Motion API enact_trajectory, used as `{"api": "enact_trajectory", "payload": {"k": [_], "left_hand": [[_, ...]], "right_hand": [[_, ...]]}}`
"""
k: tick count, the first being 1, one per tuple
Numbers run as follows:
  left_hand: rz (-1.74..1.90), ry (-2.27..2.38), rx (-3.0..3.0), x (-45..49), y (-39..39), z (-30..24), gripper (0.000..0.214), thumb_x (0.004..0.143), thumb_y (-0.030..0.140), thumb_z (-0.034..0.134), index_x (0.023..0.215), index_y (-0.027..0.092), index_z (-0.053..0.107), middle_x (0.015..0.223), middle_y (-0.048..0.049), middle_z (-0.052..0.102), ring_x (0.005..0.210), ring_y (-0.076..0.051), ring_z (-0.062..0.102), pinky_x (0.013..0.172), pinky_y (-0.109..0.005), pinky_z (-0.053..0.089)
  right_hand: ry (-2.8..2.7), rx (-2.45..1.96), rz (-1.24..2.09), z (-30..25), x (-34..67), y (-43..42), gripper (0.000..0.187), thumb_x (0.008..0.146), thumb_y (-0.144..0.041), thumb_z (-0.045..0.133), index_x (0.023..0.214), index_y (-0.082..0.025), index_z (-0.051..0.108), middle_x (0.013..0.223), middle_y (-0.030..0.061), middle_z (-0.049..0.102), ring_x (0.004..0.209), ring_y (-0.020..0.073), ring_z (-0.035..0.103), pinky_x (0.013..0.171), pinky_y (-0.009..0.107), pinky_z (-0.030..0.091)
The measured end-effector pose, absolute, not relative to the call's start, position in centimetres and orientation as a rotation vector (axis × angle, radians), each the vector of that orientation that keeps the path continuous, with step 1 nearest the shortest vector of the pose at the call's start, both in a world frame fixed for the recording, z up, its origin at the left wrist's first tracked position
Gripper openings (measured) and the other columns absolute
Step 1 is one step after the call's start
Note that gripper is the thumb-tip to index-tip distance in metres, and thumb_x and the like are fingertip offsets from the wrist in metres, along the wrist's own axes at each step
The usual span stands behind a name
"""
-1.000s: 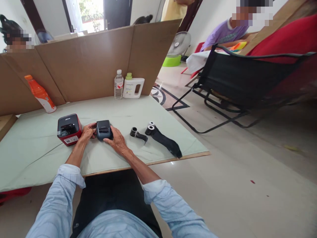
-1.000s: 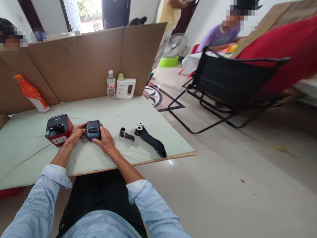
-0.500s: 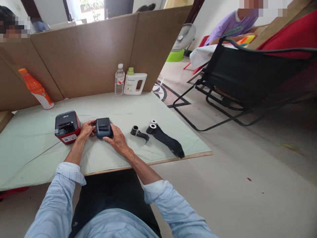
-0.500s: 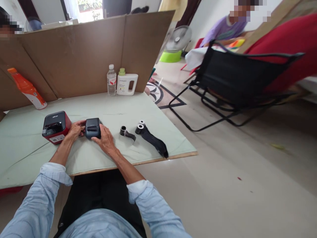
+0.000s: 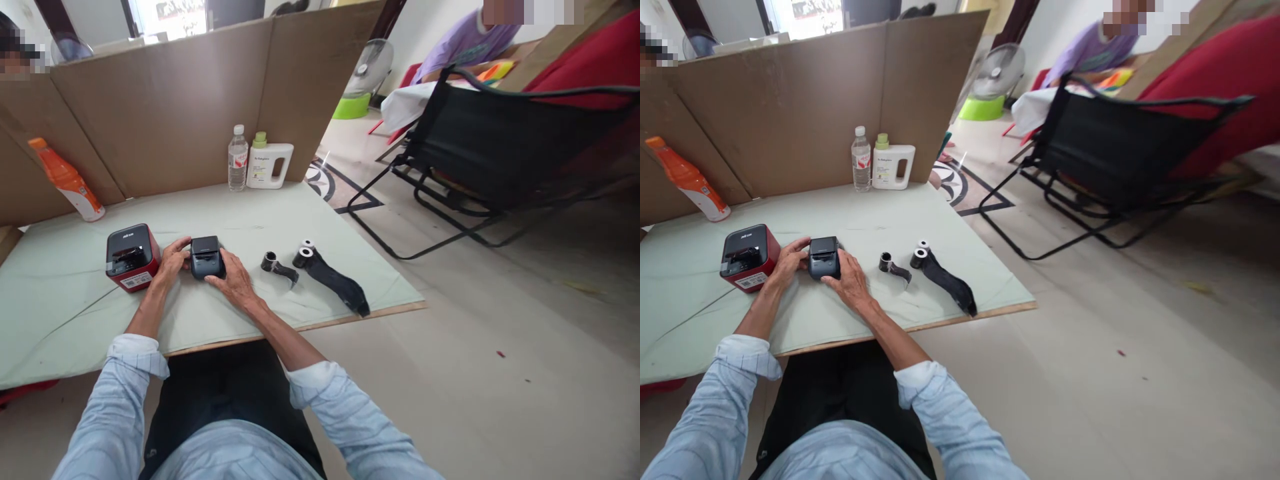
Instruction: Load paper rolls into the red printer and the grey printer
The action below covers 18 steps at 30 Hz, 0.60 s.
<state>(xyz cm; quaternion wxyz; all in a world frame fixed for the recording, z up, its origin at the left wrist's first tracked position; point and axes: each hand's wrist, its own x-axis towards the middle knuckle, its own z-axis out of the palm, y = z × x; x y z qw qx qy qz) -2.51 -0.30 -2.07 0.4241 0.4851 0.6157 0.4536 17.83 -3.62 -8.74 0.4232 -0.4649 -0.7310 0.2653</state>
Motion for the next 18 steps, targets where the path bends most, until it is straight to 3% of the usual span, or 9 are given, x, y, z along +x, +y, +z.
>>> {"api": "enact_trajectory", "payload": {"k": [3, 6, 11, 15, 18], "left_hand": [[1.105, 1.461, 1.273, -2.8, -0.4, -1.5, 0.073, 0.067, 0.013, 0.066, 0.14, 0.013, 0.07, 0.122, -0.0122, 0.078, 0.095, -0.021, 0.072, 0.073, -0.025, 0.057], [1.059, 1.447, 1.293, -2.9, 0.1, -1.2, 0.073, 0.065, 0.014, 0.067, 0.138, 0.013, 0.071, 0.113, -0.0107, 0.08, 0.102, -0.023, 0.072, 0.081, -0.027, 0.057], [1.164, 1.518, 1.272, -2.4, 1.7, -1.1, 0.05, 0.07, 0.025, 0.074, 0.119, 0.015, 0.076, 0.106, -0.008, 0.079, 0.09, -0.021, 0.07, 0.074, -0.028, 0.055], [1.262, 1.585, 1.244, -1.9, 2.8, -1.3, 0.026, 0.073, 0.033, 0.078, 0.092, 0.016, 0.072, 0.084, -0.003, 0.071, 0.077, -0.018, 0.065, 0.067, -0.026, 0.052], [1.256, 1.593, 1.263, -1.8, 2.9, -1.3, 0.025, 0.075, 0.039, 0.079, 0.078, 0.016, 0.07, 0.075, -0.0016, 0.067, 0.077, -0.018, 0.065, 0.071, -0.028, 0.053]], "right_hand": [[-1.839, -1.159, 0.669, -8.6, 17.8, -3.6, 0.086, 0.086, -0.039, 0.081, 0.161, -0.019, 0.043, 0.156, 0.0182, 0.056, 0.145, 0.037, 0.053, 0.124, 0.056, 0.043], [-1.832, -1.151, 0.665, -8.6, 17.8, -3.6, 0.085, 0.086, -0.038, 0.08, 0.16, -0.019, 0.043, 0.155, 0.0182, 0.057, 0.144, 0.0367, 0.053, 0.124, 0.057, 0.043], [-1.834, -1.142, 0.667, -8.6, 17.7, -3.5, 0.085, 0.086, -0.039, 0.081, 0.16, -0.021, 0.044, 0.155, 0.0167, 0.058, 0.144, 0.0363, 0.054, 0.124, 0.056, 0.042], [-1.833, -1.155, 0.666, -8.6, 17.7, -3.4, 0.087, 0.084, -0.04, 0.082, 0.16, -0.02, 0.044, 0.155, 0.0174, 0.058, 0.144, 0.0365, 0.054, 0.125, 0.056, 0.042], [-1.836, -1.147, 0.658, -8.7, 17.7, -3.3, 0.086, 0.085, -0.042, 0.081, 0.16, -0.021, 0.044, 0.153, 0.017, 0.06, 0.143, 0.0365, 0.055, 0.124, 0.056, 0.043]]}}
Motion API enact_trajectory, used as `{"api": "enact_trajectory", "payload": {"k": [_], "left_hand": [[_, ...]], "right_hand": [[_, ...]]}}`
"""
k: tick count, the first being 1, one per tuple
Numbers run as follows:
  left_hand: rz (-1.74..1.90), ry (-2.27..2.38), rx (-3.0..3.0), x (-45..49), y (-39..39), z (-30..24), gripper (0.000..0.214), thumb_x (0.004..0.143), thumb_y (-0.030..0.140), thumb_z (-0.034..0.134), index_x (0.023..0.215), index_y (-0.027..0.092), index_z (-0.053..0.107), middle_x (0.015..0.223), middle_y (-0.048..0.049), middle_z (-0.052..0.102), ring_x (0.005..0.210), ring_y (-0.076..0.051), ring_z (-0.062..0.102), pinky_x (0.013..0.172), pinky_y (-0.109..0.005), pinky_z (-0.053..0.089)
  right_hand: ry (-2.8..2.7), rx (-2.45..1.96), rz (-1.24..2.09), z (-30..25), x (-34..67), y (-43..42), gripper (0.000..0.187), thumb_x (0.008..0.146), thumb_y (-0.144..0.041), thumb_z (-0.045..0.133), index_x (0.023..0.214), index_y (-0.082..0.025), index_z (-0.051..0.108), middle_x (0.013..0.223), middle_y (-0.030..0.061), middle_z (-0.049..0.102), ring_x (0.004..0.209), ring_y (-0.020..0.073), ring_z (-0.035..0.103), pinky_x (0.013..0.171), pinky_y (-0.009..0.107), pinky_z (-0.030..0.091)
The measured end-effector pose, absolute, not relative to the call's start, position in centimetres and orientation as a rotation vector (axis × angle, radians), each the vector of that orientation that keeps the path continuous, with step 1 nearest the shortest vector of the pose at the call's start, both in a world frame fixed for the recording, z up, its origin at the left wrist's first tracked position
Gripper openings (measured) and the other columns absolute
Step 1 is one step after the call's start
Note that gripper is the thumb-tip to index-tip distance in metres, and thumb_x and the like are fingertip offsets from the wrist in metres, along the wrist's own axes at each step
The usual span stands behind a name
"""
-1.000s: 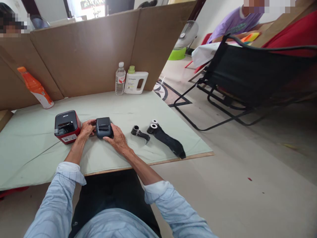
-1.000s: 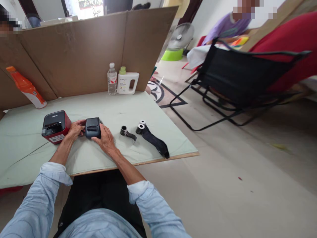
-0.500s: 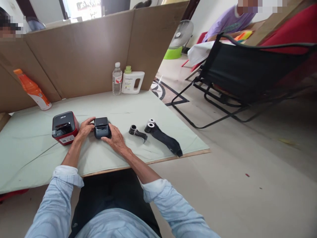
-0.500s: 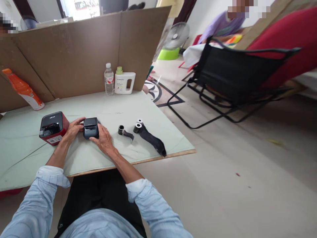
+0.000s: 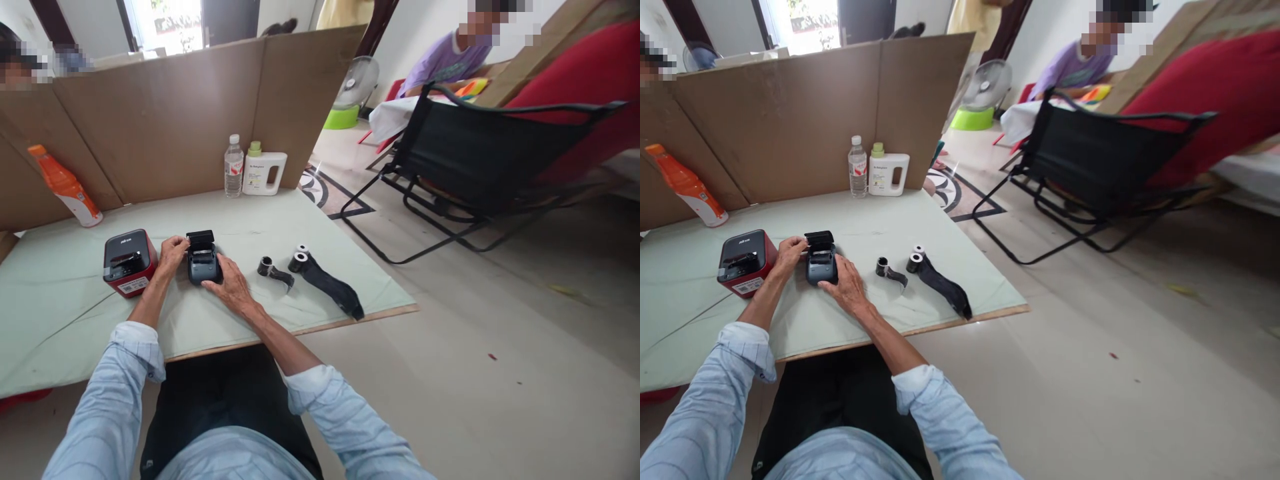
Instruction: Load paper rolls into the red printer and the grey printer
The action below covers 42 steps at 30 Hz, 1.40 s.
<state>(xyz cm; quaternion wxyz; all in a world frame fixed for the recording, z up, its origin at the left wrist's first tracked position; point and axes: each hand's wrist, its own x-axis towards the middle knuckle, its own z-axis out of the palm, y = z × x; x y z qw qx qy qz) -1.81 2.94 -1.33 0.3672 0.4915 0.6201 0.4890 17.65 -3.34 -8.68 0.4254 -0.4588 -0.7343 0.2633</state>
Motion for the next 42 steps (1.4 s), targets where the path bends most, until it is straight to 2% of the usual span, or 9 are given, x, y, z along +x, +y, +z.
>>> {"api": "enact_trajectory", "payload": {"k": [2, 4, 7, 10, 20, 27, 32, 37, 42], "left_hand": [[1.198, 1.544, 1.328, -2.1, 2.6, -1.3, 0.028, 0.075, 0.041, 0.078, 0.084, 0.015, 0.075, 0.085, -0.0048, 0.073, 0.088, -0.022, 0.069, 0.08, -0.031, 0.056], [1.118, 1.475, 1.455, -2.6, 2.0, -1.2, 0.038, 0.072, 0.041, 0.081, 0.1, 0.016, 0.081, 0.11, -0.0096, 0.077, 0.109, -0.029, 0.07, 0.096, -0.038, 0.056], [0.986, 1.42, 1.665, -3.6, 1.0, -1.0, 0.061, 0.062, 0.041, 0.09, 0.119, 0.02, 0.081, 0.15, -0.0138, 0.062, 0.142, -0.037, 0.056, 0.12, -0.046, 0.045], [0.89, 1.416, 1.791, -4.2, 0.5, -1.1, 0.066, 0.059, 0.041, 0.094, 0.121, 0.022, 0.081, 0.159, -0.0143, 0.052, 0.151, -0.04, 0.046, 0.126, -0.049, 0.039], [0.95, 1.537, 1.964, -3.0, 0.7, -1.8, 0.018, 0.081, 0.028, 0.077, 0.096, 0.023, 0.086, 0.142, -0.0106, 0.064, 0.144, -0.034, 0.054, 0.128, -0.049, 0.038], [1.018, 1.608, 2.085, -2.2, 1.2, -0.9, 0.017, 0.084, 0.02, 0.067, 0.091, 0.021, 0.083, 0.147, -0.0125, 0.062, 0.139, -0.033, 0.058, 0.123, -0.048, 0.044], [1.016, 1.534, 2.165, -1.6, 1.2, 0.8, 0.019, 0.084, 0.017, 0.063, 0.091, 0.021, 0.08, 0.13, -0.012, 0.073, 0.125, -0.03, 0.066, 0.117, -0.047, 0.048], [1.027, 1.492, 2.097, -0.8, 0.3, 2.6, 0.02, 0.089, 0.025, 0.059, 0.094, 0.02, 0.078, 0.102, -0.009, 0.078, 0.094, -0.024, 0.069, 0.089, -0.034, 0.055], [1.032, 1.479, 2.088, 0.6, -0.4, 4.7, 0.019, 0.09, 0.029, 0.057, 0.086, 0.018, 0.072, 0.068, 0.0014, 0.06, 0.064, -0.015, 0.049, 0.063, -0.027, 0.039]], "right_hand": [[-1.837, -1.142, 0.648, -8.7, 17.6, -3.4, 0.085, 0.086, -0.042, 0.08, 0.16, -0.021, 0.044, 0.154, 0.0169, 0.059, 0.143, 0.0366, 0.055, 0.123, 0.057, 0.043], [-1.838, -1.144, 0.643, -8.8, 17.6, -3.4, 0.084, 0.087, -0.042, 0.079, 0.16, -0.021, 0.044, 0.154, 0.0173, 0.059, 0.143, 0.0367, 0.055, 0.123, 0.057, 0.043], [-1.84, -1.15, 0.643, -8.8, 17.6, -3.4, 0.085, 0.086, -0.042, 0.08, 0.16, -0.019, 0.044, 0.154, 0.0184, 0.059, 0.142, 0.0364, 0.055, 0.123, 0.056, 0.044], [-1.838, -1.157, 0.644, -8.7, 17.5, -3.3, 0.086, 0.085, -0.041, 0.081, 0.16, -0.019, 0.044, 0.154, 0.0182, 0.058, 0.143, 0.0363, 0.055, 0.123, 0.056, 0.044], [-1.843, -1.147, 0.626, -9.0, 17.5, -3.0, 0.087, 0.086, -0.041, 0.081, 0.161, -0.02, 0.043, 0.154, 0.0184, 0.058, 0.143, 0.0361, 0.055, 0.124, 0.057, 0.043], [-1.841, -1.157, 0.637, -8.6, 17.5, -3.0, 0.088, 0.086, -0.043, 0.082, 0.161, -0.019, 0.044, 0.156, 0.0193, 0.057, 0.145, 0.0361, 0.054, 0.124, 0.055, 0.044], [-1.827, -1.166, 0.639, -8.1, 17.2, -3.1, 0.086, 0.086, -0.043, 0.081, 0.161, -0.021, 0.045, 0.155, 0.0178, 0.058, 0.144, 0.0361, 0.054, 0.123, 0.056, 0.045], [-1.896, -1.12, 0.463, -6.1, 18.8, -4.5, 0.071, 0.095, -0.043, 0.072, 0.158, -0.017, 0.05, 0.153, 0.0196, 0.059, 0.142, 0.0368, 0.054, 0.123, 0.055, 0.044], [-1.784, -1.422, 0.167, -3.4, 24.4, -4.6, 0.062, 0.102, -0.042, 0.062, 0.156, -0.014, 0.05, 0.154, 0.0235, 0.056, 0.143, 0.0404, 0.05, 0.118, 0.059, 0.042]]}}
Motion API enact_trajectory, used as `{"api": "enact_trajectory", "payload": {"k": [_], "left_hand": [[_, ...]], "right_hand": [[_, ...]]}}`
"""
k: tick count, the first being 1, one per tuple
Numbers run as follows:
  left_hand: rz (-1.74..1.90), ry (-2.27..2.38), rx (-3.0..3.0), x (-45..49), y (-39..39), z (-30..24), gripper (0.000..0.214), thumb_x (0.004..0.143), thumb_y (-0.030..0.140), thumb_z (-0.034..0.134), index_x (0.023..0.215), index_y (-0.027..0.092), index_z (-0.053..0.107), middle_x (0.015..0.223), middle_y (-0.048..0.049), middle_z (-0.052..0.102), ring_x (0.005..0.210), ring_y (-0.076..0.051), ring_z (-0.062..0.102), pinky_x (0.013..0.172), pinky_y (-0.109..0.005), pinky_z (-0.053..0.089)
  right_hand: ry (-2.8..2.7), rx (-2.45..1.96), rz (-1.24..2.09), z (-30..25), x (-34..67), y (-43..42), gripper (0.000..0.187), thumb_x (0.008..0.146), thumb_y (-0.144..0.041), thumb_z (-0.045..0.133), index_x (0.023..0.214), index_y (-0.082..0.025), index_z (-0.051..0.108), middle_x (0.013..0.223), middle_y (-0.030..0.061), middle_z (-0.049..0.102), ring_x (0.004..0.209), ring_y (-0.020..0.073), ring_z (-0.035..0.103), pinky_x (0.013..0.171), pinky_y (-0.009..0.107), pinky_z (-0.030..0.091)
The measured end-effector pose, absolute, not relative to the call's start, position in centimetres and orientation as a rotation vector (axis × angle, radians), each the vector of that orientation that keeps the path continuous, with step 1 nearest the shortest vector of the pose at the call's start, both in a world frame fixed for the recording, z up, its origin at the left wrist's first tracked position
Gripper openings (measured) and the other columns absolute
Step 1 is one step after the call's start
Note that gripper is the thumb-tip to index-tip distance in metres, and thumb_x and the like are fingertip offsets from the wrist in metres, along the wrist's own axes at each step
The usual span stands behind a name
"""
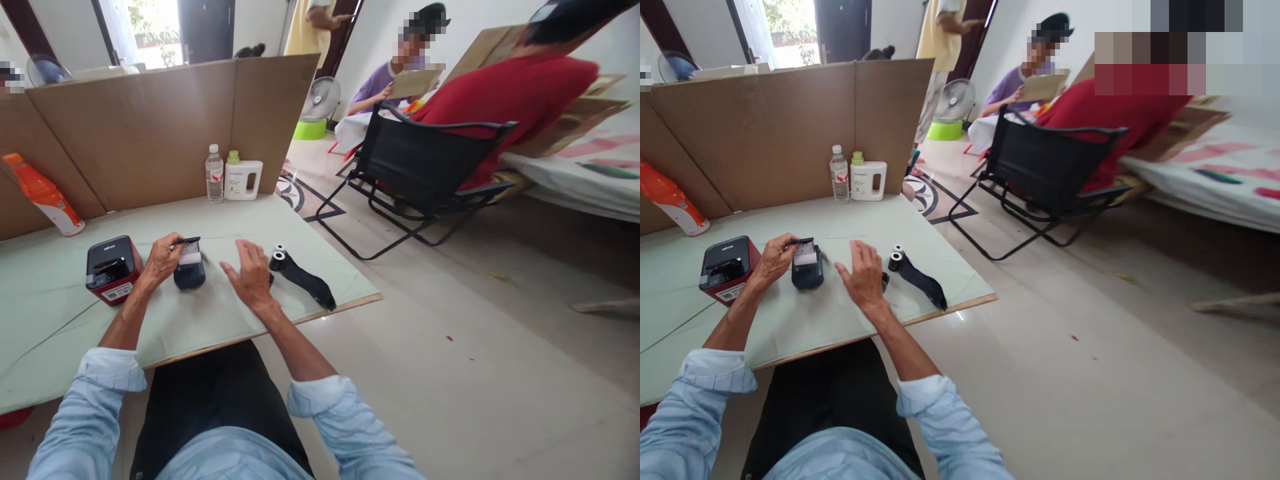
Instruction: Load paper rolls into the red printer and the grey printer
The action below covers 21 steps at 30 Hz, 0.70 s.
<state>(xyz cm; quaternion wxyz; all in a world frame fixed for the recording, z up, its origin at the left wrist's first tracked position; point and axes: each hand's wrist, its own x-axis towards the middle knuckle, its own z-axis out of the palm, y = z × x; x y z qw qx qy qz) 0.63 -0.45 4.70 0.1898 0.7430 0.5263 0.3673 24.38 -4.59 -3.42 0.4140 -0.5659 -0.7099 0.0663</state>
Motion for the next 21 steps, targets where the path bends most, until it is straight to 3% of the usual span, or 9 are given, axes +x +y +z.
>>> {"api": "enact_trajectory", "payload": {"k": [3, 8, 12, 17, 21], "left_hand": [[1.053, 1.4, 2.099, 2.8, -0.3, 5.4, 0.019, 0.091, 0.028, 0.055, 0.085, 0.018, 0.07, 0.066, 0.0031, 0.055, 0.063, -0.014, 0.046, 0.061, -0.026, 0.036], [0.936, 1.327, 2.159, 8.1, 1.5, 4.6, 0.021, 0.092, 0.025, 0.054, 0.087, 0.017, 0.073, 0.073, 0.0, 0.064, 0.071, -0.016, 0.054, 0.065, -0.027, 0.041], [0.753, 1.3, 2.223, 12.1, 2.8, 3.2, 0.025, 0.093, 0.021, 0.052, 0.093, 0.015, 0.076, 0.084, -0.0046, 0.074, 0.081, -0.019, 0.064, 0.078, -0.03, 0.051], [0.617, 1.152, 2.407, 13.1, 0.7, 1.9, 0.031, 0.092, 0.02, 0.056, 0.117, 0.019, 0.076, 0.128, -0.0104, 0.076, 0.119, -0.025, 0.069, 0.111, -0.039, 0.052], [0.52, 1.218, 2.475, 10.2, -3.3, 0.9, 0.04, 0.09, 0.013, 0.053, 0.124, 0.019, 0.073, 0.132, -0.011, 0.074, 0.125, -0.027, 0.068, 0.114, -0.043, 0.052]], "right_hand": [[-1.799, -1.735, 0.233, -2.6, 26.9, -4.1, 0.059, 0.097, -0.04, 0.07, 0.148, -0.016, 0.056, 0.143, 0.0213, 0.065, 0.132, 0.0366, 0.059, 0.107, 0.048, 0.048], [-1.894, -1.963, 0.419, -1.9, 27.8, -4.7, 0.029, 0.102, -0.037, 0.065, 0.128, -0.026, 0.069, 0.123, 0.0112, 0.077, 0.118, 0.0287, 0.07, 0.091, 0.035, 0.048], [-1.984, -1.893, 0.459, -1.0, 28.3, -6.6, 0.025, 0.1, -0.037, 0.069, 0.121, -0.026, 0.073, 0.115, 0.0092, 0.08, 0.112, 0.0275, 0.072, 0.084, 0.031, 0.046], [-2.056, -1.781, 0.525, -0.2, 28.8, -8.3, 0.024, 0.1, -0.034, 0.071, 0.122, -0.026, 0.072, 0.119, 0.0071, 0.08, 0.115, 0.0265, 0.073, 0.084, 0.03, 0.044], [-2.088, -1.803, 0.598, -0.2, 28.5, -8.7, 0.028, 0.101, -0.035, 0.069, 0.127, -0.024, 0.069, 0.125, 0.0089, 0.078, 0.12, 0.0284, 0.07, 0.086, 0.032, 0.044]]}}
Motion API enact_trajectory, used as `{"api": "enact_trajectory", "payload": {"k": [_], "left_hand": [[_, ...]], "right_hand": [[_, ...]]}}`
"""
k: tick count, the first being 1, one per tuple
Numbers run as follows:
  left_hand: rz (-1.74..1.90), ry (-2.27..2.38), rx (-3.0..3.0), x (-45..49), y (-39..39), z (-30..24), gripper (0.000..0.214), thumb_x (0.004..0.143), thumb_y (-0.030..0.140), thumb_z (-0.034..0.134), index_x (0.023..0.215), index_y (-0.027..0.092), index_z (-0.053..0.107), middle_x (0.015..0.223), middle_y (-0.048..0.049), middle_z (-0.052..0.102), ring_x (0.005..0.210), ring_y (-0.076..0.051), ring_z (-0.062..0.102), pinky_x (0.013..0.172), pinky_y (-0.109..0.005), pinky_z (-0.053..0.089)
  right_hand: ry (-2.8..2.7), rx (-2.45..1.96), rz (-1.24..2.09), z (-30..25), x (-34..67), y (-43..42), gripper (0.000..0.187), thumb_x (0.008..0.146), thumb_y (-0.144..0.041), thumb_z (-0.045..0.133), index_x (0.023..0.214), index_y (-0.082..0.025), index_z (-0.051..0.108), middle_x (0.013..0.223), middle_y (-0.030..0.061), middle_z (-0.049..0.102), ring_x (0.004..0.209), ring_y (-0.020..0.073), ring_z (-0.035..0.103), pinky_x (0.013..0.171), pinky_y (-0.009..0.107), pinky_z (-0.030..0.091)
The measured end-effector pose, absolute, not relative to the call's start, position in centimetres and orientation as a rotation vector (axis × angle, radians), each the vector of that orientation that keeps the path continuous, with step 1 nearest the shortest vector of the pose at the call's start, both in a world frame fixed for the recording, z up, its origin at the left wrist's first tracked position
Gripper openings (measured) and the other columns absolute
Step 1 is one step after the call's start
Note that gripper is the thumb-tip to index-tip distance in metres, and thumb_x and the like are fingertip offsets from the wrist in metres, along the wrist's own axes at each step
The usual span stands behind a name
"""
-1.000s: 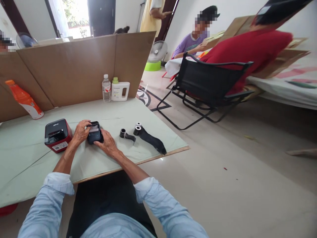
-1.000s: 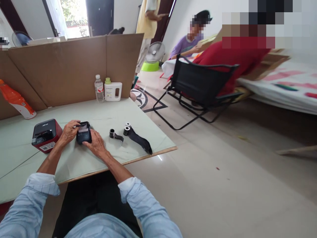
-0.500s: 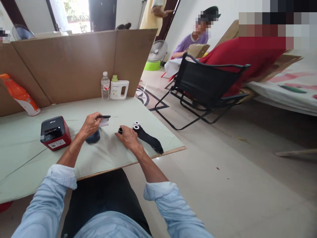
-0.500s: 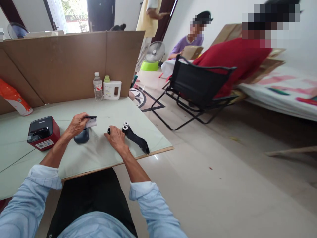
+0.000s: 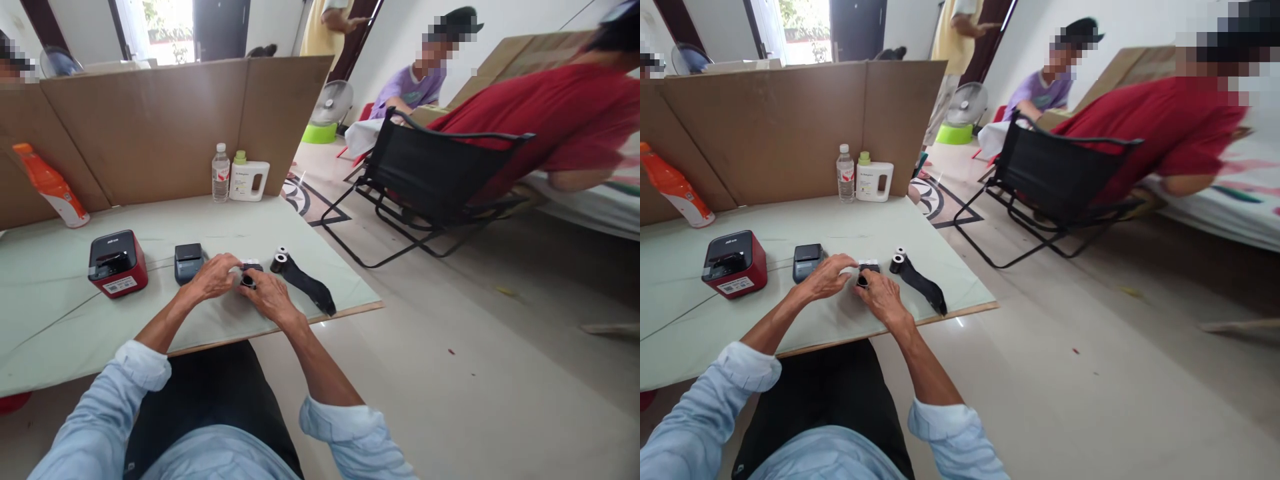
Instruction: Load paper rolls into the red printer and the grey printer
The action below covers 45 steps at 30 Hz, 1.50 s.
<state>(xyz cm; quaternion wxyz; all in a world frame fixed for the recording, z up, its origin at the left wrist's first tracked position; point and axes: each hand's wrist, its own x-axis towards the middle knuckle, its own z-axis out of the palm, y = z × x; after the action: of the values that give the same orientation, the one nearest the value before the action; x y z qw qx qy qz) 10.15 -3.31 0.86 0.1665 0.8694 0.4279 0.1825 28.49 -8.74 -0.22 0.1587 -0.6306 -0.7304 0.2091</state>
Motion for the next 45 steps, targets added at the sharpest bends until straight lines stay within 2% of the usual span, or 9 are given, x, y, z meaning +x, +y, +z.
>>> {"api": "enact_trajectory", "payload": {"k": [6, 10, 13, 16, 22, 27, 33, 40, 45], "left_hand": [[0.538, 1.321, 2.505, 5.9, -6.2, 0.0, 0.039, 0.086, 0.01, 0.058, 0.119, 0.021, 0.076, 0.128, -0.0093, 0.075, 0.126, -0.028, 0.066, 0.114, -0.046, 0.053], [0.631, 1.711, 2.452, 3.5, -4.1, 1.1, 0.038, 0.086, 0.009, 0.057, 0.114, 0.022, 0.078, 0.135, -0.0132, 0.069, 0.131, -0.033, 0.061, 0.115, -0.051, 0.052], [0.561, 1.951, 2.241, 1.4, -1.4, 1.8, 0.047, 0.084, 0.013, 0.06, 0.129, 0.019, 0.073, 0.144, -0.0159, 0.064, 0.136, -0.036, 0.058, 0.117, -0.051, 0.05], [0.507, 1.854, 2.13, -0.6, 0.8, 1.7, 0.057, 0.083, 0.019, 0.063, 0.14, 0.018, 0.066, 0.146, -0.0145, 0.065, 0.138, -0.033, 0.06, 0.121, -0.047, 0.048], [0.587, 1.649, 2.154, -2.2, 1.7, 0.5, 0.05, 0.088, 0.032, 0.065, 0.136, 0.02, 0.067, 0.144, -0.0113, 0.068, 0.135, -0.029, 0.063, 0.12, -0.043, 0.047], [0.842, 1.837, 1.992, -1.5, 1.7, 0.6, 0.032, 0.097, 0.039, 0.061, 0.123, 0.022, 0.067, 0.127, -0.0106, 0.076, 0.112, -0.027, 0.071, 0.103, -0.041, 0.054], [0.96, 2.096, 1.873, -0.3, 3.2, 1.0, 0.027, 0.095, 0.045, 0.065, 0.084, 0.021, 0.07, 0.096, -0.0094, 0.076, 0.101, -0.028, 0.07, 0.096, -0.039, 0.053], [0.948, 1.637, 1.999, -1.7, 2.0, -0.2, 0.031, 0.09, 0.032, 0.065, 0.115, 0.019, 0.079, 0.144, -0.0132, 0.062, 0.124, -0.026, 0.066, 0.106, -0.039, 0.056], [0.897, 1.511, 2.11, -2.8, 1.1, -0.2, 0.045, 0.084, 0.032, 0.076, 0.128, 0.022, 0.075, 0.159, -0.0134, 0.047, 0.146, -0.033, 0.052, 0.118, -0.047, 0.05]], "right_hand": [[-2.202, -1.81, 0.614, 0.1, 28.5, -9.1, 0.027, 0.097, -0.023, 0.069, 0.123, -0.021, 0.066, 0.124, 0.0105, 0.076, 0.117, 0.0283, 0.069, 0.086, 0.033, 0.042], [-2.214, -1.717, 0.611, 0.8, 28.1, -8.9, 0.017, 0.101, -0.032, 0.066, 0.114, -0.022, 0.066, 0.111, 0.0088, 0.077, 0.108, 0.027, 0.07, 0.082, 0.031, 0.04], [-2.195, -1.617, 0.651, 1.0, 27.1, -8.6, 0.018, 0.102, -0.034, 0.063, 0.116, -0.023, 0.064, 0.104, 0.0062, 0.077, 0.103, 0.0254, 0.069, 0.08, 0.03, 0.04], [-2.216, -1.598, 0.672, 0.6, 25.8, -8.1, 0.018, 0.099, -0.031, 0.065, 0.115, -0.024, 0.064, 0.105, 0.0064, 0.076, 0.102, 0.0254, 0.068, 0.078, 0.029, 0.038], [-2.172, -1.566, 0.723, -1.2, 25.0, -7.7, 0.016, 0.092, -0.029, 0.07, 0.107, -0.024, 0.065, 0.096, 0.0035, 0.074, 0.093, 0.0228, 0.067, 0.075, 0.028, 0.038], [-2.105, -1.466, 0.815, -1.7, 25.4, -7.9, 0.011, 0.092, -0.033, 0.067, 0.097, -0.024, 0.066, 0.088, 0.0006, 0.072, 0.085, 0.0201, 0.065, 0.076, 0.028, 0.042], [-2.055, -1.362, 0.79, 0.4, 23.8, -6.8, 0.022, 0.097, -0.037, 0.058, 0.114, -0.024, 0.063, 0.093, 0.0016, 0.074, 0.086, 0.0209, 0.067, 0.078, 0.029, 0.046], [-2.216, -1.54, 0.541, 3.6, 20.1, -2.8, 0.024, 0.098, -0.032, 0.063, 0.121, -0.028, 0.069, 0.109, 0.004, 0.078, 0.103, 0.0253, 0.07, 0.085, 0.032, 0.047], [-2.348, -1.656, 0.422, 4.9, 17.9, -1.3, 0.033, 0.101, -0.034, 0.06, 0.133, -0.029, 0.068, 0.123, 0.0089, 0.078, 0.116, 0.0294, 0.07, 0.091, 0.036, 0.049]]}}
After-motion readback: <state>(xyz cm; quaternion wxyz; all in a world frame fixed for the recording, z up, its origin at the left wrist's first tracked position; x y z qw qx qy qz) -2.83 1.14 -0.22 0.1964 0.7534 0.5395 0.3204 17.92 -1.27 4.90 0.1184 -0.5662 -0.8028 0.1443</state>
